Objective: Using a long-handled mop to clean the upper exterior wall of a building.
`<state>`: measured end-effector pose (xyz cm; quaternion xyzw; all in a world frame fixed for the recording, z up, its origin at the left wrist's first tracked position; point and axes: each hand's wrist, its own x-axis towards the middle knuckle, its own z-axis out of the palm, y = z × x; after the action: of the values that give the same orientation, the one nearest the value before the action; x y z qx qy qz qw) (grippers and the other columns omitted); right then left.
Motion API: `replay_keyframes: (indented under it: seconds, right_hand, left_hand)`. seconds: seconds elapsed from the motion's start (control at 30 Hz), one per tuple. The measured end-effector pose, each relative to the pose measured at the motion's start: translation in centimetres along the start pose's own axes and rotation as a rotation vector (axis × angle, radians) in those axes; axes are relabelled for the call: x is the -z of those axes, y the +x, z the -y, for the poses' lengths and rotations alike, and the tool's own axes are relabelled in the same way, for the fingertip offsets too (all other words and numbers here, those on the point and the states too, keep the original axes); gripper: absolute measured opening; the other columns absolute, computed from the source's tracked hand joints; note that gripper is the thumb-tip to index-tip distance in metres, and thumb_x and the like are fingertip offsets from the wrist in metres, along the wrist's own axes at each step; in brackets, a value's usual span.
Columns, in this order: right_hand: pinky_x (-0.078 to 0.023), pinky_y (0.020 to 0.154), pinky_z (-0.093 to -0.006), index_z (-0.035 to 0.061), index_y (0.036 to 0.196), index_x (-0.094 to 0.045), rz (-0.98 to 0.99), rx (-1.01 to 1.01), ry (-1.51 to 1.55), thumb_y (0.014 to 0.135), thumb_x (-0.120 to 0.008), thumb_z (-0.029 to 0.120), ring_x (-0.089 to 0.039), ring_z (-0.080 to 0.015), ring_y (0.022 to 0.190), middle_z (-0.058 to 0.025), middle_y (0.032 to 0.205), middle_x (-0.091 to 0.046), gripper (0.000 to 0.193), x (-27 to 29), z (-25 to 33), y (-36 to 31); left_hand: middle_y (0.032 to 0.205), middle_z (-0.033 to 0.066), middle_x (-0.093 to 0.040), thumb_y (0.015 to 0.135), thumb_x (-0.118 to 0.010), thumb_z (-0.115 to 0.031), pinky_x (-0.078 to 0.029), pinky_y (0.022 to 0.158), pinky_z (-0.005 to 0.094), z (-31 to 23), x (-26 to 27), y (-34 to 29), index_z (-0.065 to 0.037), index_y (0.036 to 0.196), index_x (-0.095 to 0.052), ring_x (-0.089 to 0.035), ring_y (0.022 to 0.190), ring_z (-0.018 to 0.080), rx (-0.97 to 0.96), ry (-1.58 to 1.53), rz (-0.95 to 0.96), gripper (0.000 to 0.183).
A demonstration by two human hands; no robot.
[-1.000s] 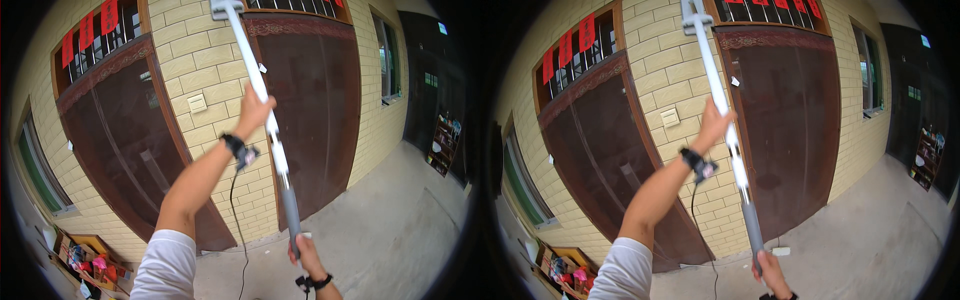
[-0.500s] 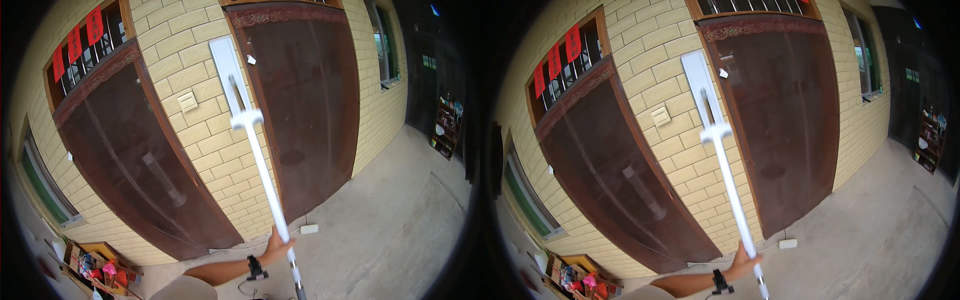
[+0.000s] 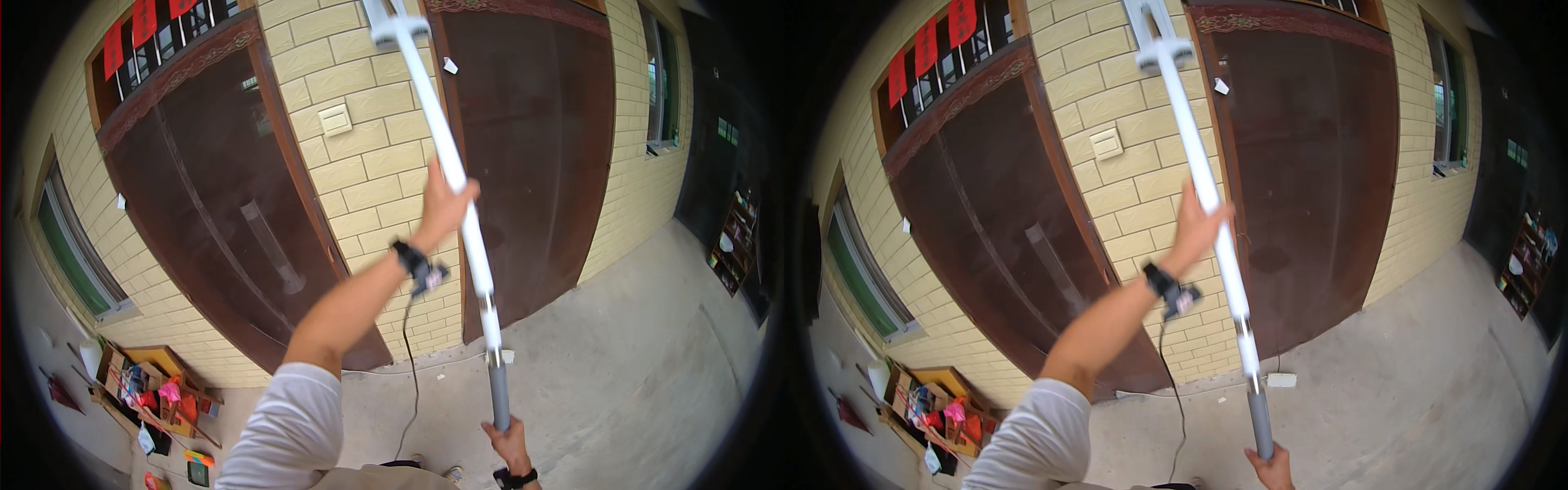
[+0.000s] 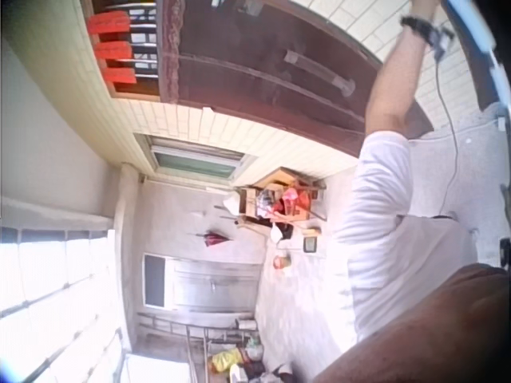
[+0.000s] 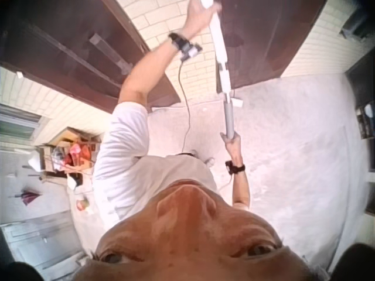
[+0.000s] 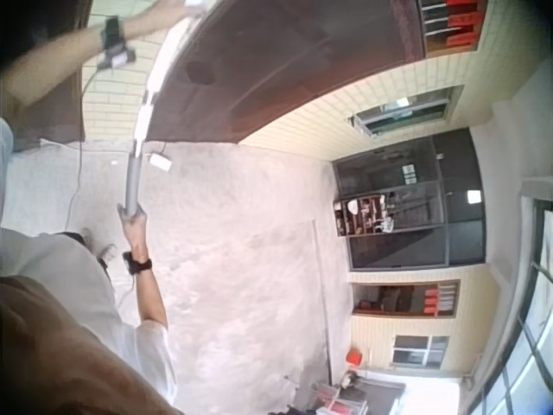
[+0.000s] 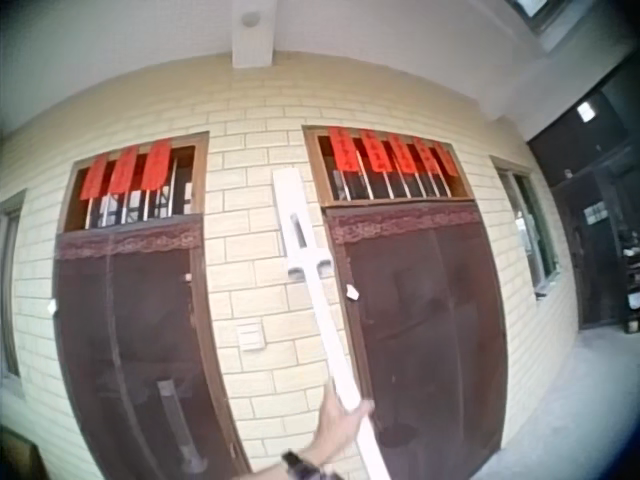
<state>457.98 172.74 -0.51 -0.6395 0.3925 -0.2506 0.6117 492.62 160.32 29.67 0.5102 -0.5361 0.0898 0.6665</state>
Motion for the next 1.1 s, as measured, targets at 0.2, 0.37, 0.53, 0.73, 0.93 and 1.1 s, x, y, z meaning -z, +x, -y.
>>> replay_keyframes:
  seconds: [0.2,0.37,0.53,0.73,0.93,1.1]
  right_hand:
    - [-0.036,0.037,-0.0265,0.0069,0.065,-0.055,0.127,-0.023,0.059,0.084,-0.083,0.019,-0.047,-0.0083,0.039,-0.0004,0.052,-0.054,0.035,-0.1,-1.5,2.7]
    - [-0.041,0.046,-0.0358,-0.0018,0.073,-0.063,0.130,-0.221,-0.196,0.080,-0.083,0.022,-0.051,-0.0137,0.050,-0.0051,0.057,-0.058,0.032,2.9,-17.1,-4.6]
    - [-0.043,0.049,-0.0424,-0.0033,0.079,-0.067,0.102,-0.443,-0.311,0.078,-0.085,0.029,-0.053,-0.0180,0.055,-0.0070,0.061,-0.061,0.037,7.7,-31.6,-19.6]
    - [-0.046,0.051,-0.0364,0.0000,0.092,-0.072,0.107,-0.610,-0.360,0.077,-0.088,0.039,-0.055,-0.0165,0.056,-0.0050,0.065,-0.064,0.045,10.0,-38.3,-29.9]
    - [-0.052,0.060,-0.0388,-0.0025,0.096,-0.071,0.070,-0.630,-0.445,0.076,-0.087,0.040,-0.062,-0.0212,0.067,-0.0110,0.077,-0.070,0.049,8.7,-39.3,-28.8]
    - [-0.049,0.058,-0.0402,-0.0036,0.093,-0.069,0.110,-0.559,-0.421,0.078,-0.085,0.036,-0.059,-0.0211,0.064,-0.0102,0.073,-0.067,0.046,7.0,-39.2,-25.5]
  left_hand:
    - [0.087,0.0216,-0.062,0.083,-0.063,-0.009,-0.055,0.067,0.0439,-2.3,1.1,3.6,0.000,0.147,-0.020,-0.067,0.075,0.0335,-0.018,0.182,0.077,0.078]
    - [0.088,0.0126,-0.058,0.089,-0.067,-0.008,-0.054,0.060,0.0374,4.8,-0.9,-16.6,-0.002,0.146,-0.021,-0.066,0.072,0.0234,0.256,-0.011,0.157,0.074]
    - [0.095,0.0129,-0.057,0.087,-0.074,-0.017,-0.054,0.064,0.0375,5.7,-3.2,-37.9,-0.003,0.133,-0.027,-0.065,0.079,0.0235,0.719,-0.012,0.305,0.067]
    - [0.086,0.0132,-0.066,0.087,-0.074,-0.009,-0.058,0.066,0.0355,6.2,-4.2,-42.5,0.001,0.113,-0.045,-0.070,0.075,0.0223,1.134,-0.340,0.344,0.040]
    - [0.079,0.0126,-0.069,0.088,-0.072,-0.005,-0.059,0.062,0.0357,6.3,-3.7,-42.1,0.001,0.097,-0.050,-0.071,0.068,0.0226,1.178,-0.375,0.310,0.024]
    - [0.073,0.0096,-0.065,0.086,-0.071,-0.005,-0.056,0.053,0.0344,6.4,-3.4,-39.7,0.001,0.101,-0.049,-0.068,0.060,0.0202,1.019,-0.258,0.232,0.027]
